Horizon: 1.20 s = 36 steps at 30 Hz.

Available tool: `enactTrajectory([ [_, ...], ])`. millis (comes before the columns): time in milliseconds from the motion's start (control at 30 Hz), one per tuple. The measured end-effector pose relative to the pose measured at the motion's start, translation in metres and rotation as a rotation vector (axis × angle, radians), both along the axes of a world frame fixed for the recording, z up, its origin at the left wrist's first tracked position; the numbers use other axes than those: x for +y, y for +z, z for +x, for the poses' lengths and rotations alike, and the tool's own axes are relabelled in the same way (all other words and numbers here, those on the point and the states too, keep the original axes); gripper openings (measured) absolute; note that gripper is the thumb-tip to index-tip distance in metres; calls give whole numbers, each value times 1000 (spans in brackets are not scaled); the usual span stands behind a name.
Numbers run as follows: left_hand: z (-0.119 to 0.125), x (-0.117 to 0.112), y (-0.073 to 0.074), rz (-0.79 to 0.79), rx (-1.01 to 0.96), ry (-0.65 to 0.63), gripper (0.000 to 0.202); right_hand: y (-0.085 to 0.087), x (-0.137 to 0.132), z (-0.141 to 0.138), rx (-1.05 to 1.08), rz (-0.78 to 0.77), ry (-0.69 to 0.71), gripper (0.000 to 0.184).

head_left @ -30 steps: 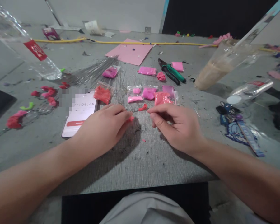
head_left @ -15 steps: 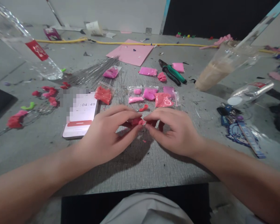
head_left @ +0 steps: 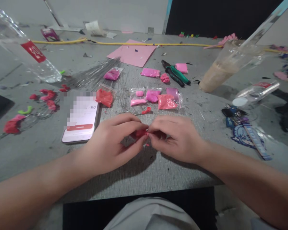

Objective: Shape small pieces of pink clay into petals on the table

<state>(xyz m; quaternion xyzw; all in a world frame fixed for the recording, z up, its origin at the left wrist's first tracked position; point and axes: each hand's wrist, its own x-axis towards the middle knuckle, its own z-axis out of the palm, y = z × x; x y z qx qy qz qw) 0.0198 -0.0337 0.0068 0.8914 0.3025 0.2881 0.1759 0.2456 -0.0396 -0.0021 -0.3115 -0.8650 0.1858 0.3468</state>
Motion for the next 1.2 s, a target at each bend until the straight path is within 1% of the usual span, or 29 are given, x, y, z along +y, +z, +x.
enactTrajectory([
  [67, 0, -1, 2, 8, -4, -9, 10, 1, 0, 1, 33, -50, -17, 12],
  [167, -1, -2, 3, 39, 8, 10, 9, 2, 0, 2, 82, -123, -100, 15],
  [233, -2, 0, 1, 55, 43, 21, 11, 2, 1, 3, 102, -140, -135, 18],
  [300, -3, 4, -4, 52, 87, 41, 13, 2, 2, 3, 103, -116, -161, 21],
  [333, -4, 6, -7, 47, 105, 54, 14, 2, 3, 2, 100, -97, -179, 21],
  [400, -5, 11, -14, 32, 138, 84, 17, 2, 5, 1, 97, -77, -212, 14],
  [467, -6, 16, -19, 14, 160, 85, 19, 1, 6, -1, 109, -95, -229, 7],
  [533, -8, 20, -21, 2, 169, 79, 21, 0, 6, -1, 119, -121, -221, 3],
  [600, -10, 22, -22, 4, 178, 83, 22, 0, 4, -1, 114, -120, -199, 6],
  [700, -12, 23, -20, 36, 190, 105, 21, 0, 2, -1, 83, -72, -138, 15],
  [800, -12, 22, -17, 60, 190, 130, 22, 1, 0, -2, 51, -30, -78, 15],
  [867, -11, 20, -15, 68, 156, 145, 23, 1, -1, -2, 49, -17, -68, 11],
  [967, -8, 16, -8, 60, 33, 171, 21, 0, -1, -1, 83, 14, -61, 10],
  [1033, -6, 13, -3, -29, -33, 157, 17, -1, -2, -1, 119, 26, -42, 13],
  [1067, -4, 12, -1, -114, -56, 139, 16, -1, -2, -1, 142, 29, -29, 12],
  [1200, 0, 4, 5, -605, -166, 44, 18, -2, -5, -2, 207, 78, 38, 6],
])
